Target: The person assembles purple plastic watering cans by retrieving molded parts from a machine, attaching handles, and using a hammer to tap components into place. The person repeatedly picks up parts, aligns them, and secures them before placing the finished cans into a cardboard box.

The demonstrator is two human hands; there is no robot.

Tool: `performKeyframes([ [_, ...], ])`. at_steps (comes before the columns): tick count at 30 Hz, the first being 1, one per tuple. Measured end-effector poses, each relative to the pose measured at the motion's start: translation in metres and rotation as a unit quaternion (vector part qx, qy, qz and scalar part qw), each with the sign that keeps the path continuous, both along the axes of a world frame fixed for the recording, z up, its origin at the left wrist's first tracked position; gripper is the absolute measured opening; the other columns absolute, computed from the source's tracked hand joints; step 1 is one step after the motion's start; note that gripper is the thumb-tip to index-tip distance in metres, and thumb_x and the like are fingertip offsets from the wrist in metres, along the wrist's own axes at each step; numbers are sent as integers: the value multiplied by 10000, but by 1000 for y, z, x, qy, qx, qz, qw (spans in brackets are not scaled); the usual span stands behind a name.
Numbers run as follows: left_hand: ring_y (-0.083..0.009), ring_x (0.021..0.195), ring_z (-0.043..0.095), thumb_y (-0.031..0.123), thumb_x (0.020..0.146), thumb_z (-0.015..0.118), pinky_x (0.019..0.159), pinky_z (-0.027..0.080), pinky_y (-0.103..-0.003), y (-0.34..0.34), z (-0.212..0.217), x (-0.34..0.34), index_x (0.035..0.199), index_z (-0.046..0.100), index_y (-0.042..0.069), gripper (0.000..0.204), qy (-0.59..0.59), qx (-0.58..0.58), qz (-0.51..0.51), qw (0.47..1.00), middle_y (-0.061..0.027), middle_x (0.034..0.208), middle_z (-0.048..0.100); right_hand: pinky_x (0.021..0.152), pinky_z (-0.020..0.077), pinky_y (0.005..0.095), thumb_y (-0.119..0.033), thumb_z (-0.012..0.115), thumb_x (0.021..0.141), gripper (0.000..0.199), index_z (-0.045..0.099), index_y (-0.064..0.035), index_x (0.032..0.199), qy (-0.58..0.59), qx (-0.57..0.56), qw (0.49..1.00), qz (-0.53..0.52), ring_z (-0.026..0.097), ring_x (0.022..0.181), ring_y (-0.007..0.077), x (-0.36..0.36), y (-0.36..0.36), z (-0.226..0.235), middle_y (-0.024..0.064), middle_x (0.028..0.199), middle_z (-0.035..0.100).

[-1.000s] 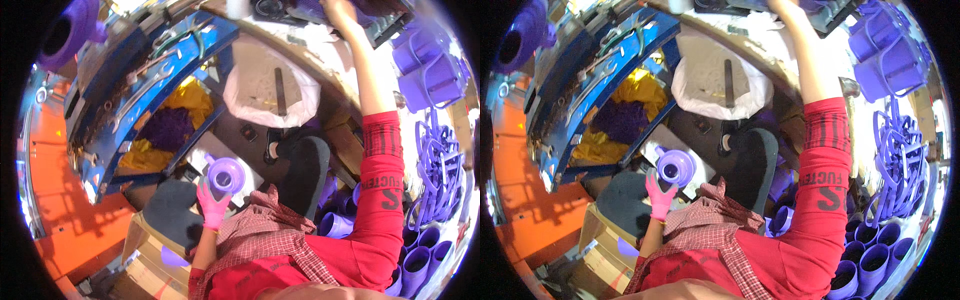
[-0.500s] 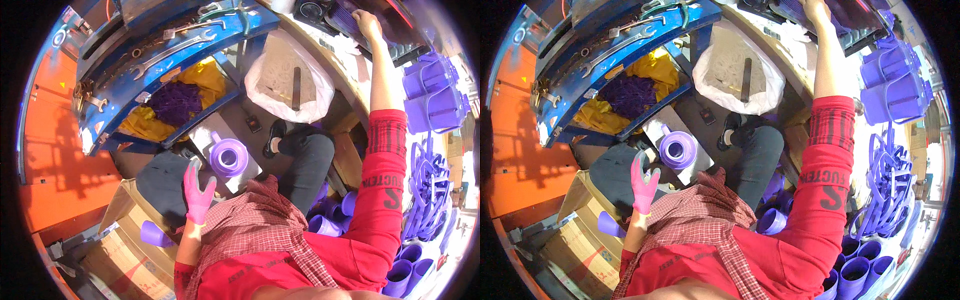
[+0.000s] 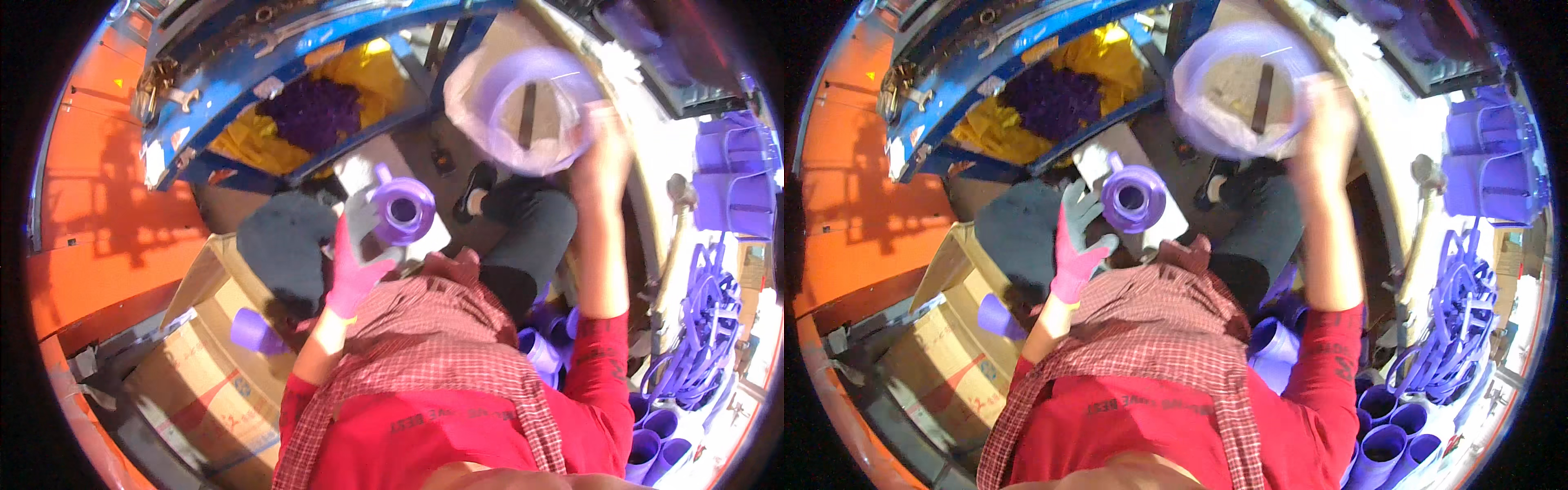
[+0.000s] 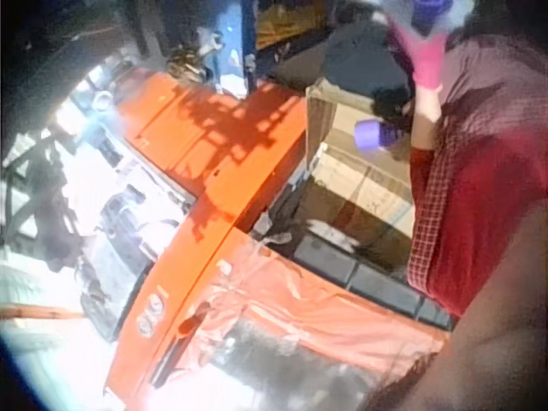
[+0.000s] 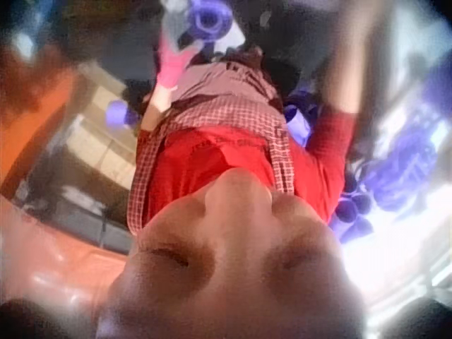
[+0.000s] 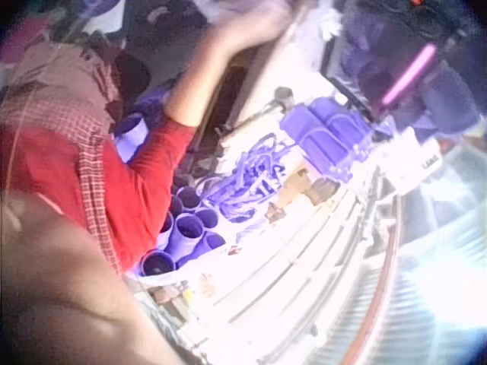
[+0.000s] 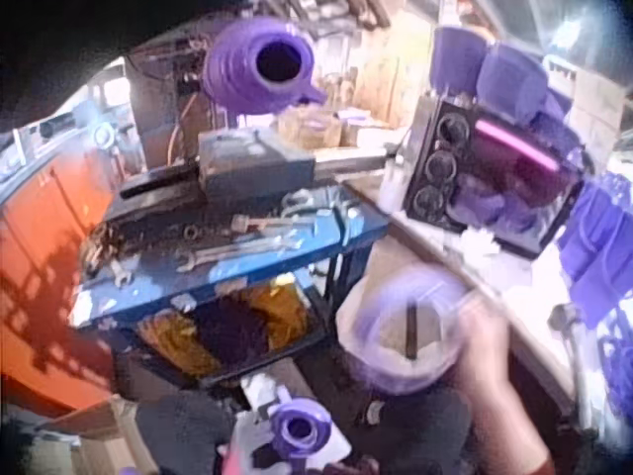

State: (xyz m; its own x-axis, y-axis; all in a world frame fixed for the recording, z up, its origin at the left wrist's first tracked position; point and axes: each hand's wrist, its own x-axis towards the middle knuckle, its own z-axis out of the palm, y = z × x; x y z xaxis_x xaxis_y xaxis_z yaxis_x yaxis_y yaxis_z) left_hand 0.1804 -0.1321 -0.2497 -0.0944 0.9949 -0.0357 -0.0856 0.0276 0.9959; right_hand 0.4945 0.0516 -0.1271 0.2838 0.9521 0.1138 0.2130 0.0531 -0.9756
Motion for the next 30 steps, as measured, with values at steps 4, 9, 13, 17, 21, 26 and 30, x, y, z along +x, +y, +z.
performKeyframes([
  [4, -329, 1400, 380, 169, 601, 901, 1123, 363, -451, 5, -5, 5, 1572, 36, 75, 1304, -22, 89, -57, 994, -155, 1551, 312, 560, 453, 260, -229, 526, 1010, 242, 638, -17, 1047, 203, -266, 939, 78, 549, 615, 116, -105, -95, -148, 20, 751, 594],
  [9, -325, 1430, 363, 44, 601, 847, 1179, 299, -403, 15, -46, -23, 1478, 384, 11, 993, 252, -16, -123, 960, -197, 1512, 407, 842, 503, 288, -61, 467, 1009, 306, 553, -2, 1297, 174, -186, 959, 120, 615, 937, 152, -110, -128, -229, 72, 1109, 633],
  [13, -351, 1426, 348, 240, 673, 861, 1173, 299, -400, 35, -79, -41, 1489, 337, -7, 1001, 358, -59, -176, 915, -230, 1529, 356, 1074, 416, 348, -92, 580, 953, 503, 457, 7, 1431, 115, -190, 944, 243, 461, 1336, 215, -89, -130, -221, 143, 1434, 495],
  [17, -385, 1389, 379, 274, 679, 859, 1156, 314, -434, 42, -98, -49, 1479, 354, -17, 990, 418, -53, -222, 879, -232, 1524, 359, 1121, 375, 390, -289, 774, 824, 766, 435, 37, 1428, -150, -171, 921, 317, 437, 1373, 327, -84, -123, -213, 225, 1447, 466],
  [21, -403, 1406, 360, 230, 634, 886, 1157, 317, -442, 37, -108, -53, 1484, 335, -35, 1047, 427, -2, -219, 877, -252, 1538, 338, 1123, 369, 434, -403, 832, 725, 931, 421, 36, 1436, -234, -143, 903, 332, 453, 1343, 389, -89, -117, -217, 260, 1435, 463],
  [26, -430, 1372, 397, 184, 626, 885, 1130, 350, -447, 36, -112, -52, 1470, 329, -80, 1044, 410, 38, -206, 887, -281, 1503, 377, 1093, 399, 439, -385, 840, 700, 925, 437, -22, 1449, -228, -113, 912, 322, 490, 1295, 387, -94, -117, -221, 246, 1406, 491],
  [30, -431, 1363, 411, 169, 630, 881, 1118, 364, -451, 34, -114, -56, 1452, 333, -111, 1027, 417, 45, -209, 883, -292, 1492, 387, 1080, 414, 433, -343, 852, 688, 919, 441, -37, 1451, -257, -101, 908, 316, 505, 1278, 381, -94, -118, -219, 236, 1385, 509],
])
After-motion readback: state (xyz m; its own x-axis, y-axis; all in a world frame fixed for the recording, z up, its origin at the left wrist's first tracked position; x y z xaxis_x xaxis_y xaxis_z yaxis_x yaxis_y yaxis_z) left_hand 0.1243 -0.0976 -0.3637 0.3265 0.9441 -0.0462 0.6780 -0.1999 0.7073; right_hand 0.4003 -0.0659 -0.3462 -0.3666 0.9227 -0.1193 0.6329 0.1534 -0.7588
